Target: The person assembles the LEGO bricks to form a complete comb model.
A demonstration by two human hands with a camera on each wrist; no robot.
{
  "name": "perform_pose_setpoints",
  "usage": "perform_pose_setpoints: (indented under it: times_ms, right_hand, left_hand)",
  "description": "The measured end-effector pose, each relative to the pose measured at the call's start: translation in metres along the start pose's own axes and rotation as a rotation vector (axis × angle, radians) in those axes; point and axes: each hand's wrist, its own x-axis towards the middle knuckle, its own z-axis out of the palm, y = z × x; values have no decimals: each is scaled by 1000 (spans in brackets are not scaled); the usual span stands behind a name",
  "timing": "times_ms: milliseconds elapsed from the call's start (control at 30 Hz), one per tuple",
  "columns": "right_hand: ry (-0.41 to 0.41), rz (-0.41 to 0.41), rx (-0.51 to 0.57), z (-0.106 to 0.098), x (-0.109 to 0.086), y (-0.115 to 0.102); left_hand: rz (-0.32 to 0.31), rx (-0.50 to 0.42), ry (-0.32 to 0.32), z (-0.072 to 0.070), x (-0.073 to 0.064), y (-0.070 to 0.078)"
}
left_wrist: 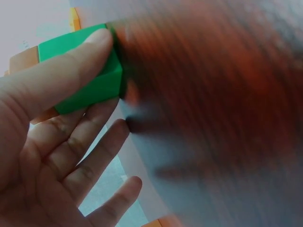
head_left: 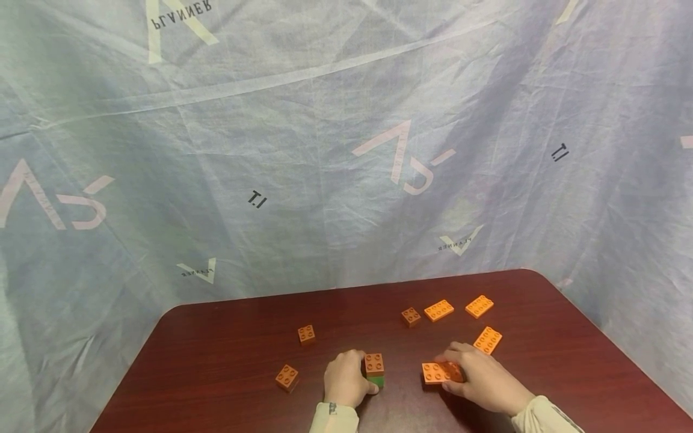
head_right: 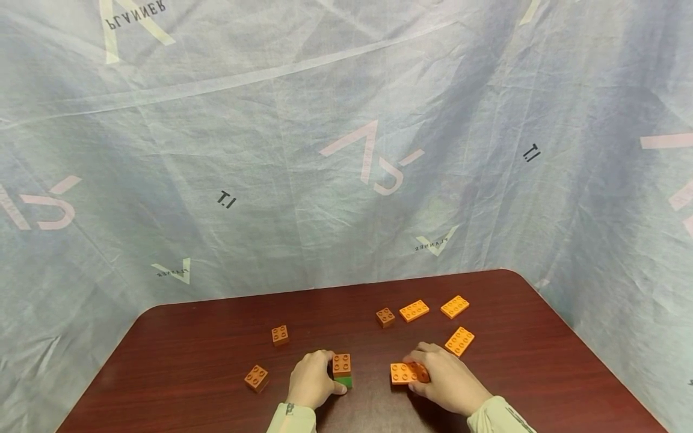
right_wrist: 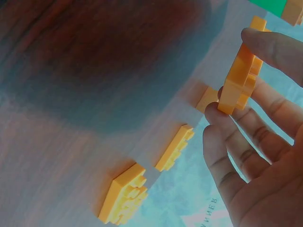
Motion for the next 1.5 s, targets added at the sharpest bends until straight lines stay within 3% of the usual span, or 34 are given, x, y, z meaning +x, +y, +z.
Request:
perform_pose_setpoints:
  times_ms: [533, 800, 1500]
  right_hand:
    - [-27, -12, 22, -7, 13, -17]
    - [4, -67, -36, -10, 20, -27]
    - [67, -206, -31, -10, 37, -46]
  left_hand:
    - [-12, 8, -24, 0, 2, 0]
    - [-7, 9, -10, 0, 2, -1]
    - [6, -1, -5, 1, 2, -2]
